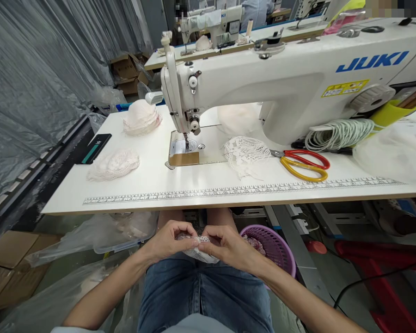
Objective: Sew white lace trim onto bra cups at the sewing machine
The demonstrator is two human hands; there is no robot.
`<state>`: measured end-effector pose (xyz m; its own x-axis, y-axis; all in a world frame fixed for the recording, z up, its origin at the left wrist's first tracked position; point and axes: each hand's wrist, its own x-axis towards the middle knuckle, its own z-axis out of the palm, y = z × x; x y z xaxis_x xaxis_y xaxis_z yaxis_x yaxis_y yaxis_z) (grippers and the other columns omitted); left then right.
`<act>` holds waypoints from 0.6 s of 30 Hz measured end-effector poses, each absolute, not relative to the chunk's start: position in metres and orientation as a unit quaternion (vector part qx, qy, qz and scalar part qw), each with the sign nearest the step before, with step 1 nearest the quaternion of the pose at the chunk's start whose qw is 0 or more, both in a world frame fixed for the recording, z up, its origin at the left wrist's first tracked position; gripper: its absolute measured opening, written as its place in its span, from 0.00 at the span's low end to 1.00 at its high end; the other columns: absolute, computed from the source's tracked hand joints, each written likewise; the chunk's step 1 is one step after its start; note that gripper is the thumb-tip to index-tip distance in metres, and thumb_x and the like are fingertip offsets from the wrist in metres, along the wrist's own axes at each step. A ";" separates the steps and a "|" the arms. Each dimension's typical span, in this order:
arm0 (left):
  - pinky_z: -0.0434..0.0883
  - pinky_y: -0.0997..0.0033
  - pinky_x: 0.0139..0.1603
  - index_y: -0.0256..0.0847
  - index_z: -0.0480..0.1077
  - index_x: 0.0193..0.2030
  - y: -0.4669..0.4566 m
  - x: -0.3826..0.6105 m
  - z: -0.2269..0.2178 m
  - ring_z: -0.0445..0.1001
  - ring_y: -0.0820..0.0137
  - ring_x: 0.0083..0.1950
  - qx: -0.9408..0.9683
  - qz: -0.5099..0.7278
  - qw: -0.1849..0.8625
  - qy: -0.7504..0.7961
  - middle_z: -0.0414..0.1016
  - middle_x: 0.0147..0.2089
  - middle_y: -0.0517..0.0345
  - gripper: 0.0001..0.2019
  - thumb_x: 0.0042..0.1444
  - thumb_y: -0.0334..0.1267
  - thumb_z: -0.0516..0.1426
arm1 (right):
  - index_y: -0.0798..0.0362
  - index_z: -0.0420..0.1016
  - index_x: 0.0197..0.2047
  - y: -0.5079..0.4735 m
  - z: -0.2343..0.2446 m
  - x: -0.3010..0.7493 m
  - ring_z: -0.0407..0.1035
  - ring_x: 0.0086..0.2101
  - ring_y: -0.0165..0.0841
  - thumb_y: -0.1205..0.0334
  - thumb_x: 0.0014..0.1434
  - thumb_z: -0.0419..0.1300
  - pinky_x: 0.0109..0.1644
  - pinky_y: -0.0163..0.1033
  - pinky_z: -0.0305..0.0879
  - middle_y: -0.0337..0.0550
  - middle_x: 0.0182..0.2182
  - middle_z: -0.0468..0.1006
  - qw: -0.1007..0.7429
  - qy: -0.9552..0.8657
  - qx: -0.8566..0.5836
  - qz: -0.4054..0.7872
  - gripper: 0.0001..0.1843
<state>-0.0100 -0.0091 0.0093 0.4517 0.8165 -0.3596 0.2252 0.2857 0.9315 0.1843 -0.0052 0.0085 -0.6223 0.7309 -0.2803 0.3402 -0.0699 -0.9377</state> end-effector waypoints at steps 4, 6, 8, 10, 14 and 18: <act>0.60 0.77 0.31 0.33 0.74 0.32 -0.012 -0.011 0.005 0.64 0.74 0.29 0.548 0.229 0.636 0.492 0.70 0.27 0.59 0.13 0.42 0.40 0.65 | 0.56 0.67 0.26 -0.006 0.004 0.185 0.51 0.23 0.26 0.52 0.58 0.54 0.25 0.33 0.45 0.33 0.20 0.59 0.150 -0.701 -0.425 0.553 0.17; 0.60 0.77 0.30 0.33 0.74 0.32 -0.013 -0.010 0.003 0.64 0.74 0.29 0.544 0.233 0.629 0.504 0.70 0.27 0.59 0.13 0.41 0.40 0.66 | 0.56 0.67 0.26 -0.006 0.002 0.186 0.52 0.23 0.26 0.52 0.59 0.54 0.26 0.33 0.45 0.34 0.20 0.60 0.144 -0.719 -0.434 0.524 0.17; 0.60 0.76 0.30 0.33 0.74 0.30 -0.013 -0.009 0.003 0.64 0.73 0.29 0.543 0.239 0.623 0.511 0.70 0.27 0.59 0.12 0.42 0.40 0.65 | 0.56 0.66 0.25 -0.006 0.000 0.186 0.52 0.23 0.26 0.52 0.59 0.53 0.26 0.33 0.46 0.34 0.21 0.60 0.148 -0.727 -0.438 0.508 0.17; 0.60 0.76 0.31 0.33 0.74 0.29 -0.013 -0.007 0.005 0.65 0.73 0.30 0.548 0.247 0.612 0.514 0.70 0.27 0.58 0.11 0.42 0.39 0.65 | 0.56 0.64 0.24 -0.006 -0.001 0.185 0.52 0.23 0.26 0.53 0.59 0.53 0.26 0.32 0.46 0.34 0.20 0.59 0.157 -0.728 -0.444 0.497 0.17; 0.58 0.76 0.30 0.34 0.75 0.27 -0.015 -0.004 0.005 0.63 0.74 0.29 0.575 0.263 0.570 0.525 0.67 0.25 0.60 0.08 0.43 0.38 0.63 | 0.57 0.65 0.24 -0.008 0.002 0.184 0.52 0.24 0.25 0.56 0.58 0.54 0.25 0.31 0.46 0.33 0.20 0.59 0.173 -0.728 -0.457 0.481 0.16; 0.55 0.75 0.28 0.34 0.76 0.27 -0.010 -0.007 -0.011 0.60 0.75 0.27 0.615 0.266 0.548 0.501 0.65 0.25 0.60 0.15 0.46 0.47 0.61 | 0.57 0.66 0.26 -0.006 0.006 0.185 0.50 0.23 0.23 0.56 0.56 0.57 0.23 0.29 0.44 0.32 0.20 0.57 0.182 -0.720 -0.430 0.513 0.13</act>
